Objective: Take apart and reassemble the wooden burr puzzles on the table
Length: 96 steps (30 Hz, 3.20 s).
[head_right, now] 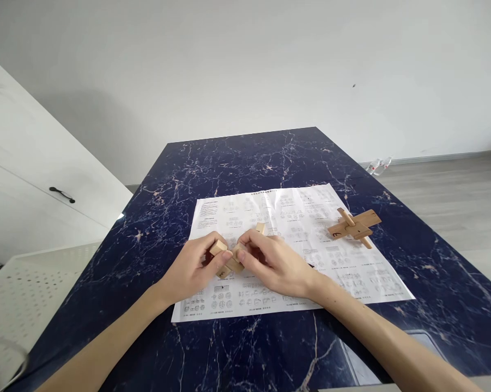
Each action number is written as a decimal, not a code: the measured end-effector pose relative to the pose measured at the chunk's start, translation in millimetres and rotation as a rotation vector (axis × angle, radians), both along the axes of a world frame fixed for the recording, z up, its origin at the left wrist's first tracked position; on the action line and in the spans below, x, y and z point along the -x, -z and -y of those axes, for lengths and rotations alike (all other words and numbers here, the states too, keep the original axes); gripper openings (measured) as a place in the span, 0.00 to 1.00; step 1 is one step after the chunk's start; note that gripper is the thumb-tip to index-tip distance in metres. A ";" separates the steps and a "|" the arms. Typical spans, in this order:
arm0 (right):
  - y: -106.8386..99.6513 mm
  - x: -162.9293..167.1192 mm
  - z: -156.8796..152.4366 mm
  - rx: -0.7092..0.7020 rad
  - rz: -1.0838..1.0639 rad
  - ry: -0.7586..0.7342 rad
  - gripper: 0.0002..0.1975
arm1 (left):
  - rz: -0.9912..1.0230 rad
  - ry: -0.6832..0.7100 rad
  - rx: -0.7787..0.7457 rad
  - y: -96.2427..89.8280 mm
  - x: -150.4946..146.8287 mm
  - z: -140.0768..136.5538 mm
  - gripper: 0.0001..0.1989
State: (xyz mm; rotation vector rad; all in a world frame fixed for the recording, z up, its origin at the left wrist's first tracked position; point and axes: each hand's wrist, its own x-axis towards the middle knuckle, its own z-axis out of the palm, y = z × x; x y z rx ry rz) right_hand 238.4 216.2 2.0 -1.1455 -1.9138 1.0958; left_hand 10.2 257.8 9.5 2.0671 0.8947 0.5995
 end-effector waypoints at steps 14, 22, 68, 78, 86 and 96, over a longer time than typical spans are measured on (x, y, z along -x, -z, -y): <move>-4.4 3.7 7.2 0.014 -0.044 -0.118 0.22 | 0.084 0.157 -0.062 -1.2 -6.8 8.7 0.24; -5.0 8.5 10.3 0.135 -0.153 -0.113 0.22 | 0.105 0.117 -0.144 4.2 -7.9 13.7 0.21; -7.8 2.6 -6.3 0.166 -0.247 0.597 0.23 | -0.015 -0.076 -0.478 13.1 -16.6 16.6 0.23; -6.3 -20.0 -23.9 0.269 0.040 0.613 0.24 | -0.162 -0.237 -0.389 14.1 -7.6 -3.5 0.19; 8.4 -19.5 -28.4 0.117 0.259 0.657 0.16 | -0.363 -0.321 -0.494 20.6 -4.0 -11.8 0.19; 10.5 -11.8 -26.6 0.039 0.405 0.506 0.17 | -0.262 -0.133 -0.430 20.0 -2.5 -5.3 0.28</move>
